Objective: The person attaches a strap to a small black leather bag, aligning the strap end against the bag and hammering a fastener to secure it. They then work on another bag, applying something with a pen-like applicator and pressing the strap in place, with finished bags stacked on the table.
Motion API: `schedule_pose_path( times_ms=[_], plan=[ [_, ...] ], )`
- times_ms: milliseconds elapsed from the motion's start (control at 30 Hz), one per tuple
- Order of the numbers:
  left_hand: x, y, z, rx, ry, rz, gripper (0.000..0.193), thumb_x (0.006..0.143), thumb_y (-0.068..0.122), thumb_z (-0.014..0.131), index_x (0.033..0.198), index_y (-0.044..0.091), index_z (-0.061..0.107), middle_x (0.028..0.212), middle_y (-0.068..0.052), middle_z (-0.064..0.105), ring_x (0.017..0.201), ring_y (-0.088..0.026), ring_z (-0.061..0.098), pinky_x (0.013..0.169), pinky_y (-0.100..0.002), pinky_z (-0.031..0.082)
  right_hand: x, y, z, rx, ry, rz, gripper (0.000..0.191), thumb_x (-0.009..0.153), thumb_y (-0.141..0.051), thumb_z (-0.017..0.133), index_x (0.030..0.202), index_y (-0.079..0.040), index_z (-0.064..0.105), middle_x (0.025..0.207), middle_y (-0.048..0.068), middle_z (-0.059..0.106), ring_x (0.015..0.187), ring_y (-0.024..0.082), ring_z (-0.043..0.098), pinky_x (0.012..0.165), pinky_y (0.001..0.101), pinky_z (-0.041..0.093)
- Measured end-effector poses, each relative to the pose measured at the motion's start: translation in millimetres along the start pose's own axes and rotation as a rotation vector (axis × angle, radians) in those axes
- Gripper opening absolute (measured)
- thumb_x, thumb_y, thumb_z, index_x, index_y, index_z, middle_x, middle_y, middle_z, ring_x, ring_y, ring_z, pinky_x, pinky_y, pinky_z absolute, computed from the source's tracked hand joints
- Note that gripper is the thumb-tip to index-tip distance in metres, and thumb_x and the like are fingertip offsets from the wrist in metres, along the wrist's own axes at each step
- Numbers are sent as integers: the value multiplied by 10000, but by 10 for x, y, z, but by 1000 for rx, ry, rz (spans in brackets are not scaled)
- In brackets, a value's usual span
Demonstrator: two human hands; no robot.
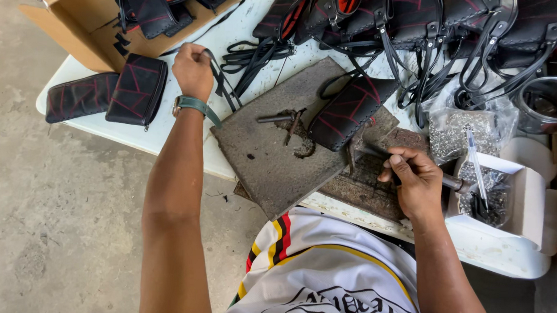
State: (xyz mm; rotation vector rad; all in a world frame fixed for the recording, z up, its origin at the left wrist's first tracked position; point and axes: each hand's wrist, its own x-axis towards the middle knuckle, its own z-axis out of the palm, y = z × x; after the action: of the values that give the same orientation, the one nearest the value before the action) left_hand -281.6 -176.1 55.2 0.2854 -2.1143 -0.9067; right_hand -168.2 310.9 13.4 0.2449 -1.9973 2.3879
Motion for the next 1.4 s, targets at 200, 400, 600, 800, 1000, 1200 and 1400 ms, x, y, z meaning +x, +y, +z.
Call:
schedule_pose_path(
  times_ms=[200, 400, 600, 800, 1000, 1200, 1400],
  plan=[
    [-57, -201, -241, 168, -508, -385, 384, 897, 352, 786, 1017, -2, 697, 840, -139, 735, 690, -231, 740, 709, -354, 577, -318, -458, 361, -434, -226, -12, 245, 957, -15, 670, 1201, -31, 683, 855, 76, 668, 603, 136, 575, 536, 296, 466],
    [-433, -112, -519, 277, -840, -450, 490, 909, 419, 767, 900, -71, 754, 839, -211, 762, 690, -257, 741, 698, -355, 579, -574, -660, 1243, -833, -1023, 268, 886, 886, -114, 664, 1606, -284, 176, 829, 115, 751, 675, 247, 724, 708, 410, 580],
    [-613, -55, -696, 103, -868, -438, 515, 800, 402, 853, 972, -76, 768, 873, -191, 755, 719, -229, 744, 648, -338, 622, -551, -424, 1487, -938, -960, 181, 897, 899, -119, 648, 1629, -279, 153, 853, 180, 740, 700, 317, 724, 753, 425, 590],
    [-964, 190, -975, 188, -941, -403, 413, 853, 380, 793, 917, -28, 787, 764, -170, 757, 688, -269, 772, 625, -353, 594, -744, -405, 1076, -688, -668, 187, 442, 887, -136, 693, 1327, -178, 708, 814, 66, 770, 595, 121, 617, 574, 319, 559],
    [-1138, 286, -1077, 459, -956, -17, 211, 922, 232, 724, 1017, 56, 793, 891, -168, 754, 806, -301, 715, 777, -427, 550, -790, -545, 875, -792, -640, 386, 486, 888, -161, 712, 1368, -226, 671, 706, 107, 705, 561, 86, 514, 535, 300, 490],
    [-728, 23, -401, 319, -899, 388, 444, 778, -40, 580, 1172, 99, 727, 1390, -214, 533, 929, -405, 665, 770, -484, 535, -737, -541, 850, -752, -854, 361, 843, 848, -130, 716, 1603, -302, 383, 790, 73, 782, 668, 115, 695, 735, 295, 572],
    [-469, -312, -269, 638, -874, 525, 163, 927, 36, 620, 1023, 77, 745, 1164, -152, 700, 951, -385, 694, 851, -475, 548, -725, -350, 819, -593, -819, 296, 755, 815, -49, 706, 1513, -242, 494, 1014, 76, 805, 826, 132, 772, 830, 308, 614]
  ],
)
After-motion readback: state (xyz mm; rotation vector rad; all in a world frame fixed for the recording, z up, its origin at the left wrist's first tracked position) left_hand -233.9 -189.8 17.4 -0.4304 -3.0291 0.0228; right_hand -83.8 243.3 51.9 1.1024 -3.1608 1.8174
